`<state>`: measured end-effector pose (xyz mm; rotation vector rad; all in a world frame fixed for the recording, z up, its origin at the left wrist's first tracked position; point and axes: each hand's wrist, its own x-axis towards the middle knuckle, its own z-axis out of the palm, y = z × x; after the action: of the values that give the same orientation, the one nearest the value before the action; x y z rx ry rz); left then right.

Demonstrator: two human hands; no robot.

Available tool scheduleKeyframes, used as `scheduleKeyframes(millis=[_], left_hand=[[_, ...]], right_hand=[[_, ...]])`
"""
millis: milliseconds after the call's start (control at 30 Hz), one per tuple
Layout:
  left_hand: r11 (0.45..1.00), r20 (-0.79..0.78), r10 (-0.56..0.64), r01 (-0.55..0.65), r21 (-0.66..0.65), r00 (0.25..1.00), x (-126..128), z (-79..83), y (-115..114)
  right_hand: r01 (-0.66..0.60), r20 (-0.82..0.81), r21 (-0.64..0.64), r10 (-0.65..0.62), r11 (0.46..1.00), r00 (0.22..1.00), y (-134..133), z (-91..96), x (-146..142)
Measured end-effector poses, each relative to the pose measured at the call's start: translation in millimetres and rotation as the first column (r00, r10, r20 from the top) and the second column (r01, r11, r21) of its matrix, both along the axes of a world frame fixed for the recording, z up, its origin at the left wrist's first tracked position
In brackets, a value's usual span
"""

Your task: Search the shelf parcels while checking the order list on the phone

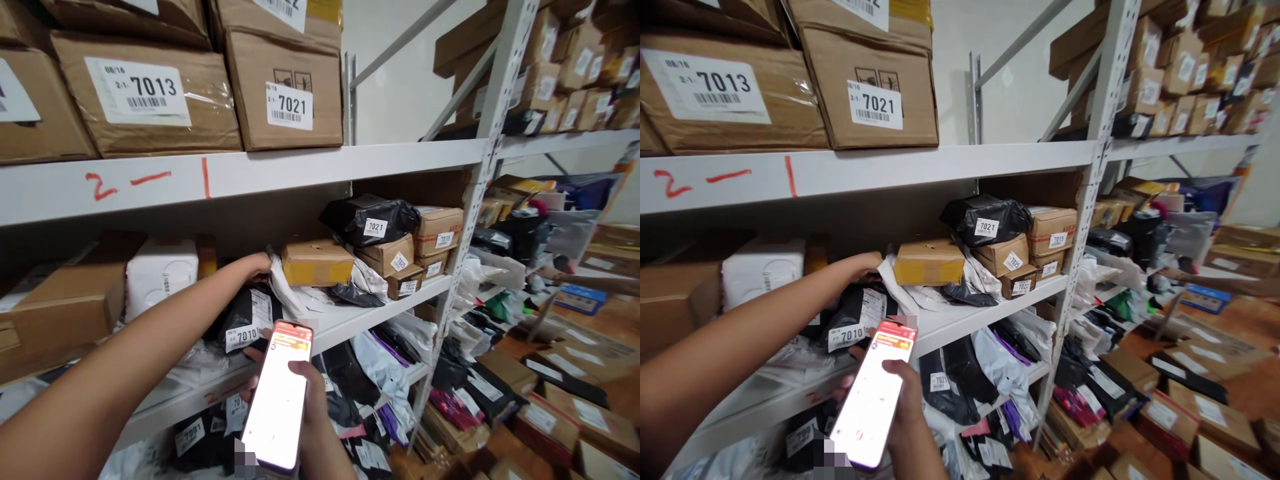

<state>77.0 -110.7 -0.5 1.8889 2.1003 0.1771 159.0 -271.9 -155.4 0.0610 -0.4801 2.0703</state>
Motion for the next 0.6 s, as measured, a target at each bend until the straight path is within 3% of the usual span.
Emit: scheduleKeyframes(millis=[100,233,367,600], left_hand=[[0.996,0.028,0.052,-0.050,-0.070,0.998,0.6,7.5,2.3],[0.994,0.049,0.056,-0.051,-0.097,0.997,3.2,14.9,-3.0],[0.994,0.046,0.022,-0.017,-0.104,0.999,5.0,16.2,-10.6],[0.988,-0.074,-0.080,0.070,-0.135,0.994,5.8,24.6,-19.9]], right_hand=[[-0.046,-0.075,-0.013,0.045,0.999,0.996,9.2,9.1,-19.9],[0.053,-0.148,-0.081,-0.065,0.995,0.987,25.1,19.1,-24.6],[0.172,-0.239,-0.078,-0.186,0.982,0.953,39.1,24.0,-14.5],[0.227,-0.270,-0.025,-0.225,0.974,0.936,51.6,27.1,-17.1]])
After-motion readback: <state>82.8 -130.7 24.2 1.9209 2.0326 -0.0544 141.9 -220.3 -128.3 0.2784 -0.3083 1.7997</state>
